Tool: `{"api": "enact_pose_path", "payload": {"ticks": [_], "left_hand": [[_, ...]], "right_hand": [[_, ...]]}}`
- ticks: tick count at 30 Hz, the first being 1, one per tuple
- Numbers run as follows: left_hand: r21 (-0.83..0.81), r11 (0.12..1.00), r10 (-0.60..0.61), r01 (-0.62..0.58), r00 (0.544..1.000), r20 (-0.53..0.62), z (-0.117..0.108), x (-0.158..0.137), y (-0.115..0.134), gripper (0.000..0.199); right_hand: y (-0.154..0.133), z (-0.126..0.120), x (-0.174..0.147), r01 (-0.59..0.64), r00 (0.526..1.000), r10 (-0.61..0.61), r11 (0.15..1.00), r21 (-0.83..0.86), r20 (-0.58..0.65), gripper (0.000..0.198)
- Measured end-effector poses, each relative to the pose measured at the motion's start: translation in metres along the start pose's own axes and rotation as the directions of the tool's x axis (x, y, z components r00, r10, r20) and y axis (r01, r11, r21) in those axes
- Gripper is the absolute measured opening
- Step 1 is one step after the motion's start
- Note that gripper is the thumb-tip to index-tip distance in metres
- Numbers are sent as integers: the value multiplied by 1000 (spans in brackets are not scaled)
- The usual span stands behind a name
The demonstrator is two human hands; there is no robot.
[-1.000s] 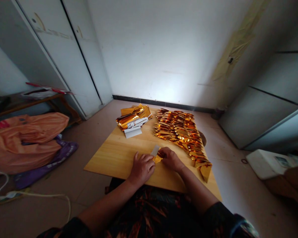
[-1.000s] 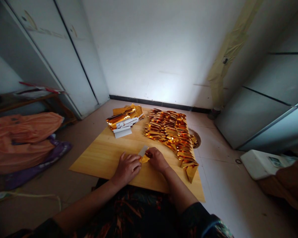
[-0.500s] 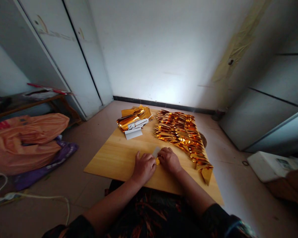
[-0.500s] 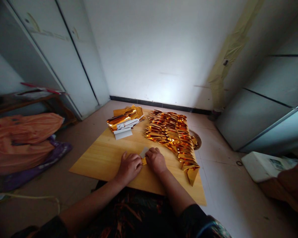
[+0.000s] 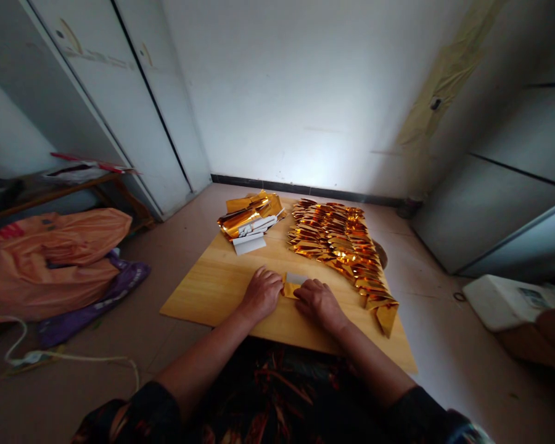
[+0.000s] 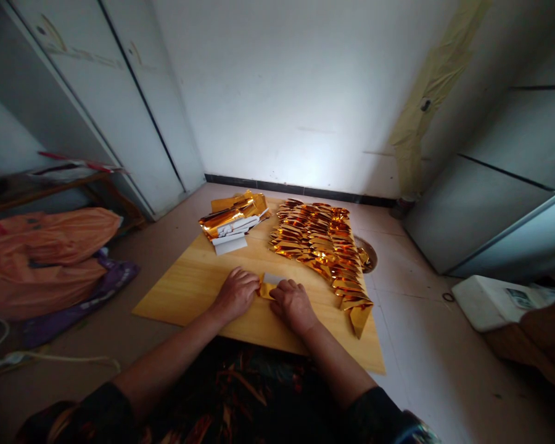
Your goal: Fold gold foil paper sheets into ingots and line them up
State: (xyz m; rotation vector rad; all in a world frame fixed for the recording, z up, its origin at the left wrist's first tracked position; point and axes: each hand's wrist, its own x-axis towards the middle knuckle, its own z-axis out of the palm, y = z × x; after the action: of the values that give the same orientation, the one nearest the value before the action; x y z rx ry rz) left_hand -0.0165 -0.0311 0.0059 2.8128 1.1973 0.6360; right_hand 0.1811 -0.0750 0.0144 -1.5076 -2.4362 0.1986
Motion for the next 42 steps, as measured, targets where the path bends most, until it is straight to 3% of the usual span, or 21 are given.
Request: {"api": "enact_pose_path", "payload": {"ticks": [5,13,24,33,42], "left_hand": [[31,998,-61,62,997,-42,0,-3,16,16],[27,996,-81,82,995,-64,2,-10,22,8],[85,989,-120,124,991,-59,-1,-11,31,13],[84,990,-110,112,993,-36,4,-14,19,16],[75,995,-69,73,996,-48,4,-15,12,14]], "right_hand": [[16,7,-3,90,995,-89,996,23,-51,11],[9,7,-4,184,981,-191,966,-182,-21,19],[20,7,3,174,985,-175,975,-142,5,19],[25,6,0,191,979,-195,979,-67,-56,17],[27,9,0,128,988,-134,989,-76,-76,19]]}}
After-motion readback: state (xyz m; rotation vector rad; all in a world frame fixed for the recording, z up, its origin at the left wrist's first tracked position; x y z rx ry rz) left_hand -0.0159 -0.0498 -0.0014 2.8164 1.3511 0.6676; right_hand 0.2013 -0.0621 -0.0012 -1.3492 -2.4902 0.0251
